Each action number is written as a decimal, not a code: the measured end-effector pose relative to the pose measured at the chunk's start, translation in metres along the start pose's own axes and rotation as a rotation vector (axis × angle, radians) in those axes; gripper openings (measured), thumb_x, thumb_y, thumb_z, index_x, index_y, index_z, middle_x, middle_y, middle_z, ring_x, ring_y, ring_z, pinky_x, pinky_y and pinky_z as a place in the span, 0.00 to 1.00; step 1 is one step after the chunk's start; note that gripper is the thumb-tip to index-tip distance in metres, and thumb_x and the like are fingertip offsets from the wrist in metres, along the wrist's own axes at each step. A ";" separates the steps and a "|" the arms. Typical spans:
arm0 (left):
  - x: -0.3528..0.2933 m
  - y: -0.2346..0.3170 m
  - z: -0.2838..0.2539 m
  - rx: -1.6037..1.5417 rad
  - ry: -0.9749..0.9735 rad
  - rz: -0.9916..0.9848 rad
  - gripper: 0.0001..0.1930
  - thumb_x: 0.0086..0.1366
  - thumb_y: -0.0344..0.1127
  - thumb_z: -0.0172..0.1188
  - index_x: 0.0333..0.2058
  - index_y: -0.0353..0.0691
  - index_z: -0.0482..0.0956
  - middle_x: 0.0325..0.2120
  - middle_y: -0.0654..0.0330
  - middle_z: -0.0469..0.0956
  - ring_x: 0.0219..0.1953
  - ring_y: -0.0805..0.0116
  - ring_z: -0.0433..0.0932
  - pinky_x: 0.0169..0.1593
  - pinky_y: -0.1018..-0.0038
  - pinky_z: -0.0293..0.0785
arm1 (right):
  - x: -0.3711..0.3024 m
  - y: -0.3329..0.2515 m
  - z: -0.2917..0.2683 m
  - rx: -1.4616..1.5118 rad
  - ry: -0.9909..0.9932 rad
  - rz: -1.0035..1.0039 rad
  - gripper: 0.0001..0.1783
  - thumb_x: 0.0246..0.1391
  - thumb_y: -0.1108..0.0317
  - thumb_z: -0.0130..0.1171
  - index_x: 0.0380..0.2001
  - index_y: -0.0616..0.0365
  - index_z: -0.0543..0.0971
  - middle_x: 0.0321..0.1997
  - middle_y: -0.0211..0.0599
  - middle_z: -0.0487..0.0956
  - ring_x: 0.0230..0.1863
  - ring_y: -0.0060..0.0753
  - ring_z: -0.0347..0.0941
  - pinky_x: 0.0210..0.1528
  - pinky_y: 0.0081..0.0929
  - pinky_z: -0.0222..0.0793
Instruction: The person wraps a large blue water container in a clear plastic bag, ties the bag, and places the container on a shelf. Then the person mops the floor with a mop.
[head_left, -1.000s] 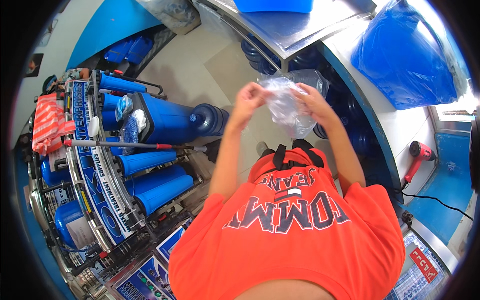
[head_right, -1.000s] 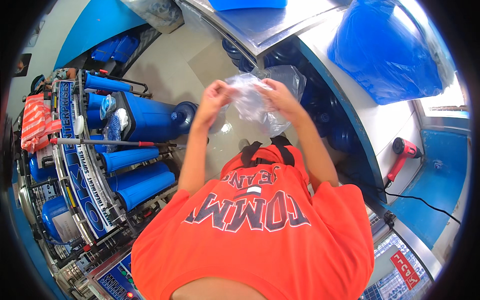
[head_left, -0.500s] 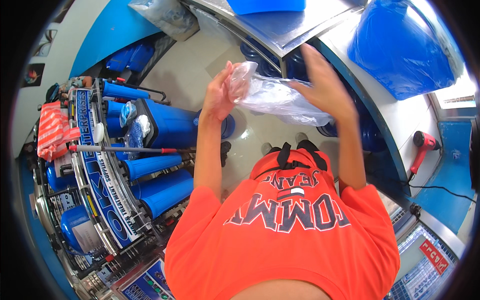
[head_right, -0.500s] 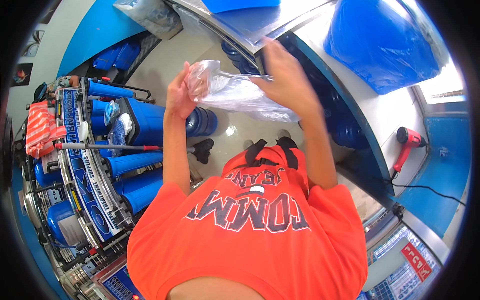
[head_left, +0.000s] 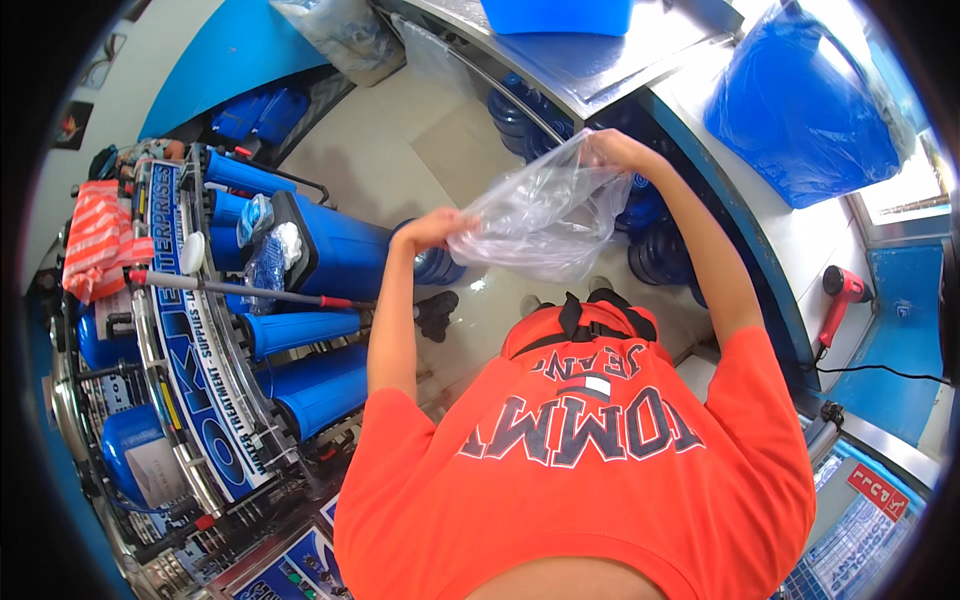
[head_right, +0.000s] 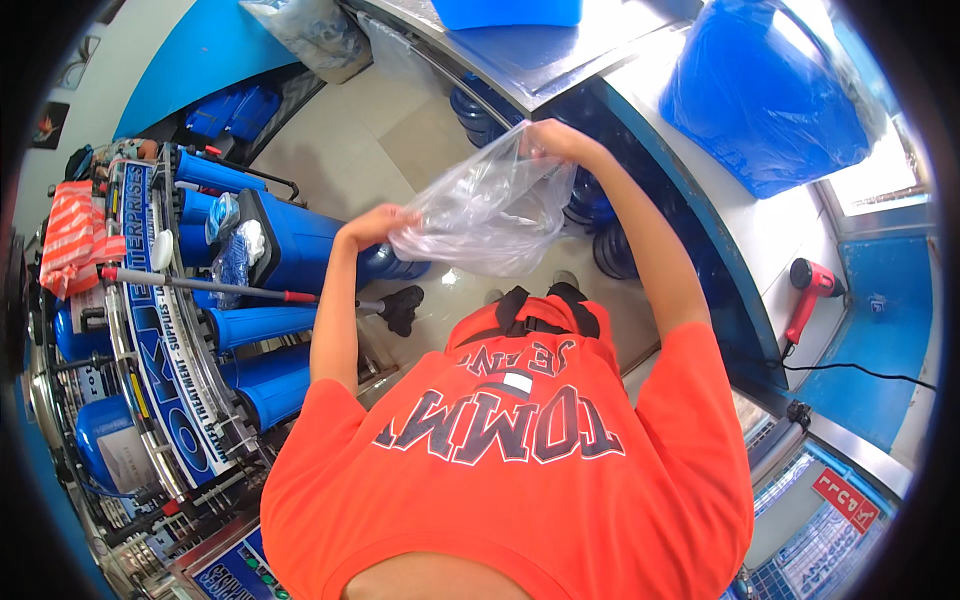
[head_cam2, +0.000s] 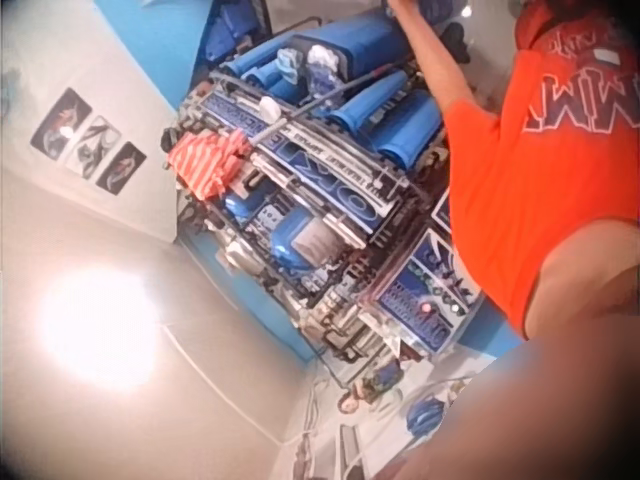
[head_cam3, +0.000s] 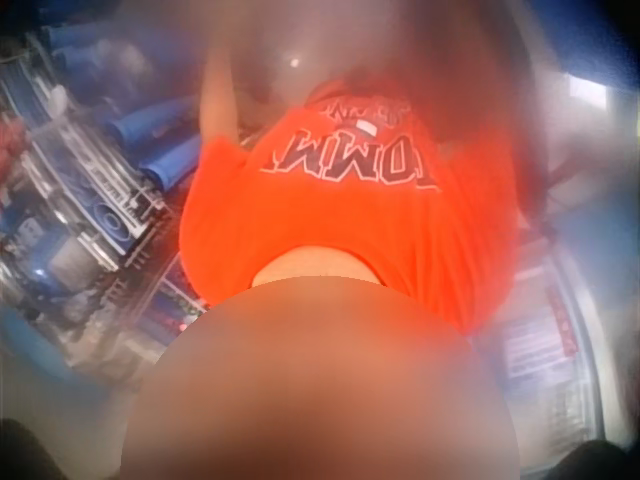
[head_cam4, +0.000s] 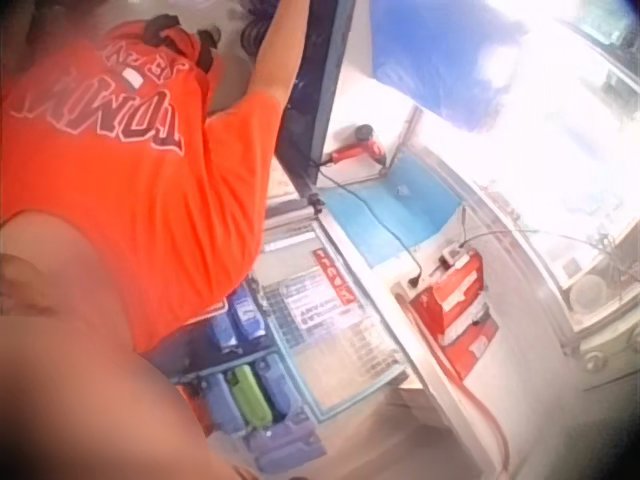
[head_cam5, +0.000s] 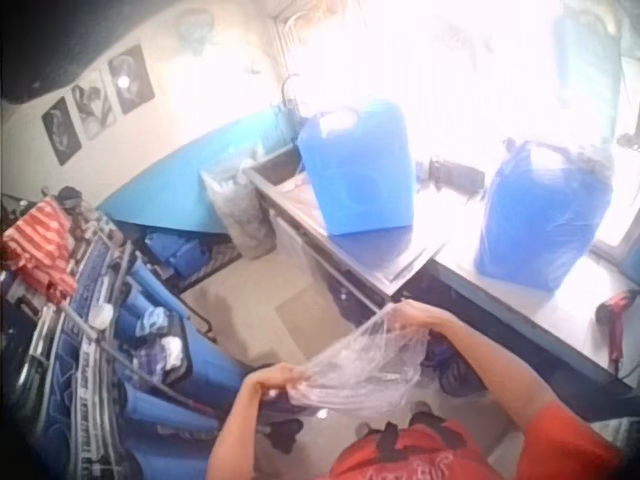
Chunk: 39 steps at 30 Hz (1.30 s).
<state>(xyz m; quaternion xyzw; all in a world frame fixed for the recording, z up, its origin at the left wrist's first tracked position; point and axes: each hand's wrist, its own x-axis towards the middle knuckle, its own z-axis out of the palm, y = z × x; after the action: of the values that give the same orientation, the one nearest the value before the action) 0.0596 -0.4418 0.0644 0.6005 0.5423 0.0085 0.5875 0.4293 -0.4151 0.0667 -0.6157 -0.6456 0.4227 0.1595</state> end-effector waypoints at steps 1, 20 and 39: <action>-0.004 0.014 -0.005 0.109 0.231 -0.156 0.29 0.57 0.57 0.69 0.43 0.34 0.83 0.35 0.58 0.81 0.38 0.65 0.78 0.45 0.68 0.74 | 0.007 -0.013 -0.008 0.158 0.002 0.003 0.27 0.66 0.50 0.42 0.31 0.60 0.82 0.21 0.34 0.76 0.26 0.30 0.72 0.29 0.31 0.67; 0.038 -0.290 0.198 -0.716 0.760 -0.126 0.17 0.61 0.31 0.51 0.49 0.36 0.74 0.39 0.49 0.77 0.48 0.53 0.75 0.53 0.57 0.70 | -0.102 0.200 0.241 0.730 -0.119 0.366 0.21 0.66 0.53 0.44 0.39 0.56 0.81 0.32 0.38 0.81 0.36 0.39 0.78 0.40 0.41 0.74; -0.013 -0.231 0.162 0.050 0.910 0.163 0.17 0.57 0.29 0.61 0.47 0.40 0.75 0.42 0.52 0.76 0.46 0.61 0.73 0.49 0.69 0.71 | -0.120 0.148 0.210 -0.052 0.153 0.069 0.23 0.63 0.51 0.51 0.39 0.64 0.79 0.29 0.51 0.81 0.29 0.50 0.77 0.36 0.36 0.70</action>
<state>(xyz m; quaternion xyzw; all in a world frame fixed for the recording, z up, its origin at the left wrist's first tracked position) 0.0111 -0.6281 -0.1428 0.5905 0.6961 0.3040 0.2726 0.3970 -0.6175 -0.1293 -0.6720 -0.6207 0.3627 0.1776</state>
